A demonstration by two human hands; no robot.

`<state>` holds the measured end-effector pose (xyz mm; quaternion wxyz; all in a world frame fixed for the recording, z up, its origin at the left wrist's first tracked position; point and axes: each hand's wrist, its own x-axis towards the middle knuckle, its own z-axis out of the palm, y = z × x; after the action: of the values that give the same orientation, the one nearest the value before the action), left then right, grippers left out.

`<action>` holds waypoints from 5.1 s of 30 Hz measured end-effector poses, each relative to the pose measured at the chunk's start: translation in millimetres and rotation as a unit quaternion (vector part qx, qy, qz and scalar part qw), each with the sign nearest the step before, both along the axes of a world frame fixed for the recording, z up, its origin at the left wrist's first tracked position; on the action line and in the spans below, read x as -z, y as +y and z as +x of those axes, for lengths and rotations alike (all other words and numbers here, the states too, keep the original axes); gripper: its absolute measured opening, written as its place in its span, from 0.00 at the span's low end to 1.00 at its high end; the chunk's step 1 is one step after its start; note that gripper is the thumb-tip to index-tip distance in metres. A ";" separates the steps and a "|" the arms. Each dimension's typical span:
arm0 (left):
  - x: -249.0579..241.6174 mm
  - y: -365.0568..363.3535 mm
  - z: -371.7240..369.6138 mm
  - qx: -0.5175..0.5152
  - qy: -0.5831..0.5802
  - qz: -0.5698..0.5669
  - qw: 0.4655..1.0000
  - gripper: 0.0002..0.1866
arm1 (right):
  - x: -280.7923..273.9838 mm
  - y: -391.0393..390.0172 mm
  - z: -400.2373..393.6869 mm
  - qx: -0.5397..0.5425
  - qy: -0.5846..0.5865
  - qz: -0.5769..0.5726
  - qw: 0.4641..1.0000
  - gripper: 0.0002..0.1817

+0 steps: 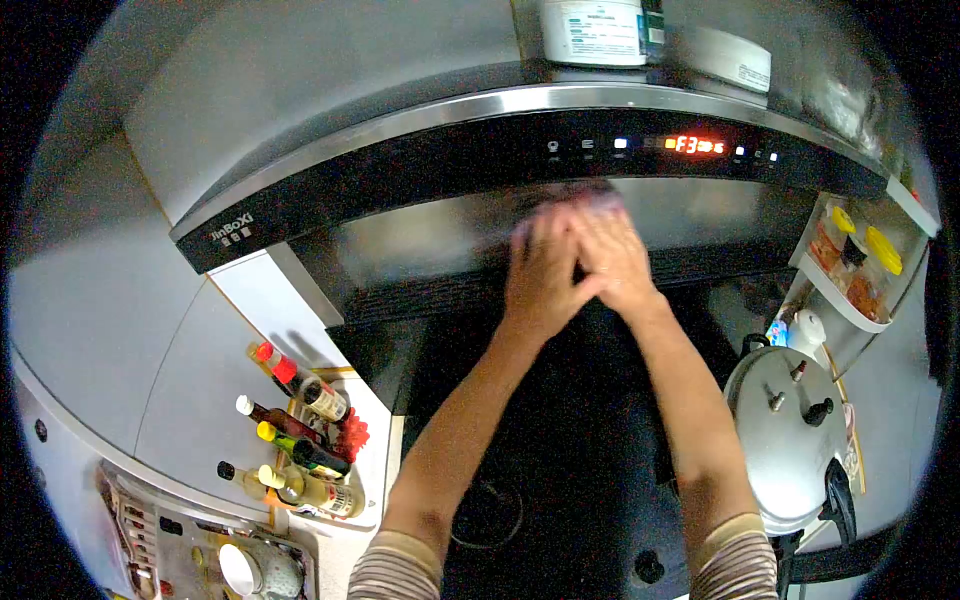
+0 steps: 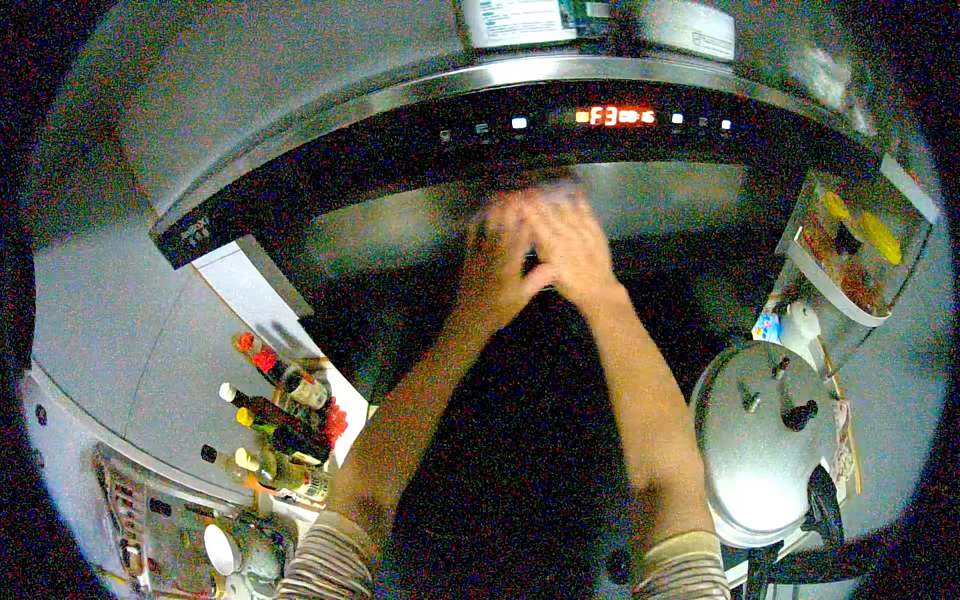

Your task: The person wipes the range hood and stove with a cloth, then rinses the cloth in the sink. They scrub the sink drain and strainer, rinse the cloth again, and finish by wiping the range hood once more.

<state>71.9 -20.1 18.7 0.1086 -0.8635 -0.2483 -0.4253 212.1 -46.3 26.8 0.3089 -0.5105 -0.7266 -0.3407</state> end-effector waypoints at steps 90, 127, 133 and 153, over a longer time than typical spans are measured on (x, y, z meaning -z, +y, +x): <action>-162.4 -47.4 -326.1 -0.335 -0.148 0.200 0.909 0.19 | -190.2 -28.2 -337.7 -0.221 -0.008 0.176 0.959 0.12; 188.7 -44.3 -170.0 -0.269 -0.171 -0.173 0.932 0.26 | 167.6 -7.1 -168.2 -0.075 -0.252 -0.029 0.964 0.29; 84.0 -61.3 -26.1 -0.036 -0.248 -0.156 0.955 0.24 | 141.9 -37.6 -55.6 0.166 -0.018 -0.021 0.986 0.25; 137.1 -26.1 -173.0 -0.176 -0.455 -0.174 0.856 0.13 | 97.5 -14.5 -209.6 -0.202 0.102 0.030 0.974 0.17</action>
<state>-101.1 -46.1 -118.3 -0.0953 -0.5205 -0.4879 -0.6942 2.5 -60.8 -70.7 0.4588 -0.3756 -0.7690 -0.2389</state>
